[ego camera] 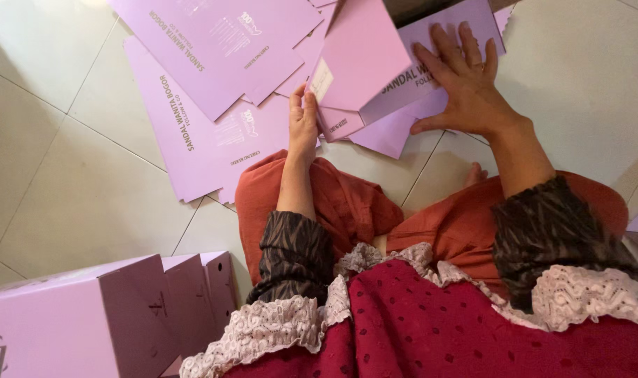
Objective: The person sits on the floor folding flat pink cardboard blanks into shoe boxes. They fold the side panels, tuck the corner tabs to lock the box shape, press the base flat, and place the finished box with a stack of completed boxes beside them.
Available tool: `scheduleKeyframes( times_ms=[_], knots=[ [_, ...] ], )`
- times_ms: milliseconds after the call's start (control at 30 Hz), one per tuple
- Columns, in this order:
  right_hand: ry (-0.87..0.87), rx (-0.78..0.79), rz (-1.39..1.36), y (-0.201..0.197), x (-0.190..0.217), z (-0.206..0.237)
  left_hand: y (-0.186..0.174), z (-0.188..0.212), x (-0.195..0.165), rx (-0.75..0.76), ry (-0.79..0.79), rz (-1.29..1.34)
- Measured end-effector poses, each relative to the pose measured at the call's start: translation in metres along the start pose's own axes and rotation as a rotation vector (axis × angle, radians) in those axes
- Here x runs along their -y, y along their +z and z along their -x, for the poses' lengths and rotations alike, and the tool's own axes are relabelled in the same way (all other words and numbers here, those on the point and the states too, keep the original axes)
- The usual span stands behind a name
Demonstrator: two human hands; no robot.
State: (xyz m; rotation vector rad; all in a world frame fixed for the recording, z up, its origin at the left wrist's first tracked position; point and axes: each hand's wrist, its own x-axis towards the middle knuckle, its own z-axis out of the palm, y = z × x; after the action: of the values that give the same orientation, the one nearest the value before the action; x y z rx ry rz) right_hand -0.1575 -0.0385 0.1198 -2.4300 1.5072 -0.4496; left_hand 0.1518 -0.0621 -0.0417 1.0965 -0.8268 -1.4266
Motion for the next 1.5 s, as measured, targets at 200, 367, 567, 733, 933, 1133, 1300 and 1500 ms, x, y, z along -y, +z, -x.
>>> scheduleKeyframes(
  times_ms=[200, 367, 567, 733, 933, 1133, 1300, 1500],
  knots=[
    [-0.011, -0.003, 0.061, 0.021, 0.003, -0.003, 0.005, -0.002, 0.003, 0.015, 0.137, -0.136],
    [0.003, 0.011, 0.116, 0.041, 0.011, 0.003, 0.006, 0.000, -0.021, 0.013, 0.136, -0.059],
    [-0.013, -0.003, 0.121, 0.040, 0.012, 0.004, 0.025, 0.012, -0.041, 0.068, 0.159, 0.093],
    [-0.034, -0.032, 0.054, 0.037, 0.020, 0.006, 0.033, 0.025, -0.046, 0.030, 0.143, 0.049],
    [-0.008, -0.037, -0.004, 0.028, 0.026, 0.002, 0.028, 0.036, -0.052, 0.110, 0.172, 0.042],
    [-0.050, -0.025, -0.016, 0.030, 0.020, -0.008, 0.029, 0.044, -0.052, 0.111, 0.146, -0.031],
    [0.044, -0.100, 0.040, 0.008, -0.017, -0.017, 0.025, 0.046, -0.051, 0.142, 0.188, -0.038],
    [-0.181, 0.029, 0.078, -0.008, -0.040, -0.050, 0.024, 0.034, -0.051, 0.128, 0.176, -0.007]
  ],
)
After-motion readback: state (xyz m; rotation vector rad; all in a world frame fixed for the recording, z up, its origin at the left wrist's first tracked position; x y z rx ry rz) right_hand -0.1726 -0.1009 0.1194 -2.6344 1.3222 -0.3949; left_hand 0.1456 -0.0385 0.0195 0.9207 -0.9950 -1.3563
